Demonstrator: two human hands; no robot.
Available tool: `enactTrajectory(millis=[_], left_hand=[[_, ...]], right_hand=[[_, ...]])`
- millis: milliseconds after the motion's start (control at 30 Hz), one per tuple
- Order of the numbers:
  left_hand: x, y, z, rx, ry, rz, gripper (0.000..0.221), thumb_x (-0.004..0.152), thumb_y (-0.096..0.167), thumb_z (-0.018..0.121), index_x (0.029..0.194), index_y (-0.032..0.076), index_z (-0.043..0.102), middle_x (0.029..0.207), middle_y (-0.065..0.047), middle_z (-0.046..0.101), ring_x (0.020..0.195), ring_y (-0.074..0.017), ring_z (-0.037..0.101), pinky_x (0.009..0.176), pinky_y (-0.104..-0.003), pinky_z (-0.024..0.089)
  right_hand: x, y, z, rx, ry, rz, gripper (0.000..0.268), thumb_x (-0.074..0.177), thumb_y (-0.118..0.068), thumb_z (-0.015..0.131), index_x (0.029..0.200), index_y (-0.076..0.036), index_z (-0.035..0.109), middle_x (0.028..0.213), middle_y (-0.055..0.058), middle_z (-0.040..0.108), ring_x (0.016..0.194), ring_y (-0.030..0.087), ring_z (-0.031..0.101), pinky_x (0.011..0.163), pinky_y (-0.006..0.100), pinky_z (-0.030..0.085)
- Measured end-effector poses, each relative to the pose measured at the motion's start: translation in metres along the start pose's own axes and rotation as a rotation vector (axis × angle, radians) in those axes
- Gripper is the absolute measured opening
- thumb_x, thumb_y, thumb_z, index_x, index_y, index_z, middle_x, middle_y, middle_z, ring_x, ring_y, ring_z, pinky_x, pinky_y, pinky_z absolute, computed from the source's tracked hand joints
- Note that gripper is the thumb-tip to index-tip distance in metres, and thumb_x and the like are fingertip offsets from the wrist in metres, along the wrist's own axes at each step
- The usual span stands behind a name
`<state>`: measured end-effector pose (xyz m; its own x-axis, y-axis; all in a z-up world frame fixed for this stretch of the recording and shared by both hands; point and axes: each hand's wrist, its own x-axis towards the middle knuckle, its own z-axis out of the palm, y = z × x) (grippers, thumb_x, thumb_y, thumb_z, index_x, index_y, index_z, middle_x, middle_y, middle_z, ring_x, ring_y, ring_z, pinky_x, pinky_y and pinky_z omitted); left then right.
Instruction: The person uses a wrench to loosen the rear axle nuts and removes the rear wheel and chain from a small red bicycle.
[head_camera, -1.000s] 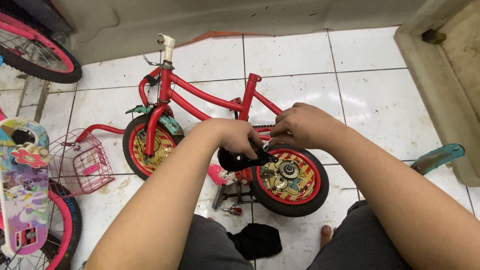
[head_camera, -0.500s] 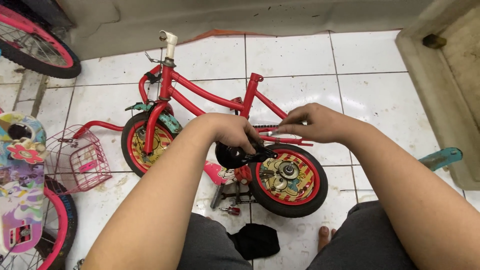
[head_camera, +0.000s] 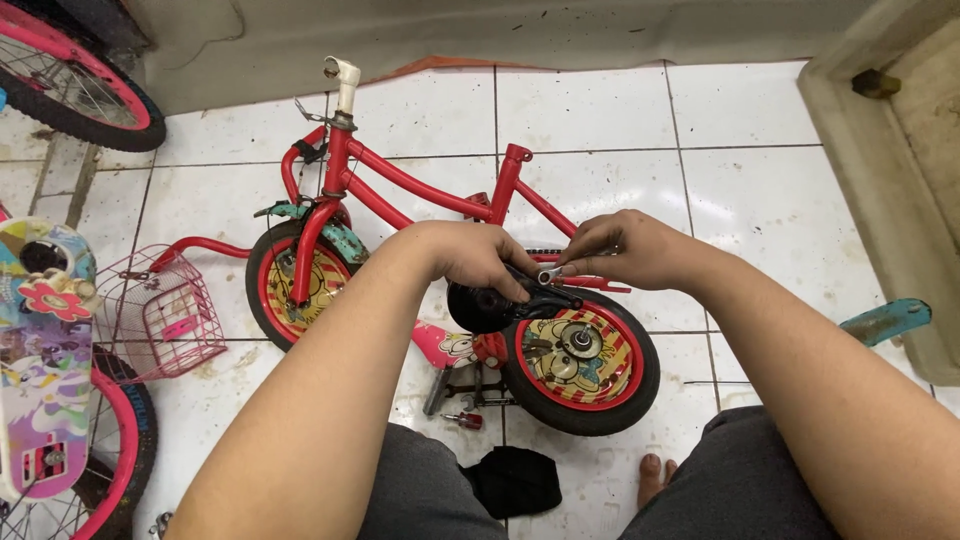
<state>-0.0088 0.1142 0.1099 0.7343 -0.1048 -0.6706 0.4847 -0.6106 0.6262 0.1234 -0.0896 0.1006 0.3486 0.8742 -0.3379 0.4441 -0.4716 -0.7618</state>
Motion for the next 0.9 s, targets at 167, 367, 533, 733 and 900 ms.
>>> enactTrajectory(millis=[167,367,533,733,900], left_hand=[[0.005,-0.005,0.000,-0.011,-0.013,0.022,0.047,0.077,0.027,0.081,0.123,0.021,0.076,0.117,-0.013,0.076,0.119,-0.0317,0.067,0.104,-0.037,0.050],[0.009,-0.008,0.003,-0.040,-0.040,0.041,0.042,0.075,0.025,0.083,0.117,0.022,0.079,0.107,-0.008,0.079,0.108,-0.0266,0.072,0.097,-0.035,0.055],[0.003,-0.003,-0.001,-0.071,-0.041,0.040,0.042,0.076,0.022,0.082,0.118,0.020,0.079,0.107,-0.010,0.080,0.106,-0.0273,0.072,0.096,-0.036,0.055],[-0.005,0.002,-0.007,-0.239,0.039,0.046,0.055,0.077,0.017,0.081,0.130,0.008,0.071,0.118,-0.020,0.075,0.111,-0.0301,0.071,0.093,-0.034,0.057],[0.003,-0.004,-0.007,-0.249,0.057,0.061,0.055,0.077,0.015,0.083,0.130,0.006,0.071,0.119,-0.022,0.074,0.112,-0.0325,0.071,0.092,-0.035,0.059]], right_hand=[[-0.002,-0.010,-0.003,-0.046,-0.001,-0.002,0.022,0.087,-0.017,0.079,0.106,-0.006,0.083,0.100,0.016,0.081,0.104,0.033,0.075,0.095,0.046,0.057],[-0.006,-0.021,-0.006,-0.149,-0.023,-0.002,0.024,0.087,-0.019,0.079,0.108,-0.009,0.083,0.101,0.015,0.081,0.105,0.034,0.075,0.095,0.046,0.057],[-0.012,-0.022,-0.009,-0.093,-0.031,0.040,0.025,0.087,-0.019,0.079,0.109,-0.007,0.082,0.101,0.018,0.081,0.105,0.036,0.075,0.097,0.048,0.057],[-0.018,-0.023,-0.014,-0.021,0.000,0.141,0.031,0.097,-0.027,0.066,0.117,-0.008,0.080,0.100,0.018,0.081,0.100,0.032,0.075,0.094,0.045,0.056],[-0.016,-0.025,-0.008,-0.072,-0.001,0.130,0.031,0.099,-0.026,0.063,0.120,-0.009,0.078,0.101,0.018,0.081,0.102,0.034,0.076,0.093,0.045,0.056]])
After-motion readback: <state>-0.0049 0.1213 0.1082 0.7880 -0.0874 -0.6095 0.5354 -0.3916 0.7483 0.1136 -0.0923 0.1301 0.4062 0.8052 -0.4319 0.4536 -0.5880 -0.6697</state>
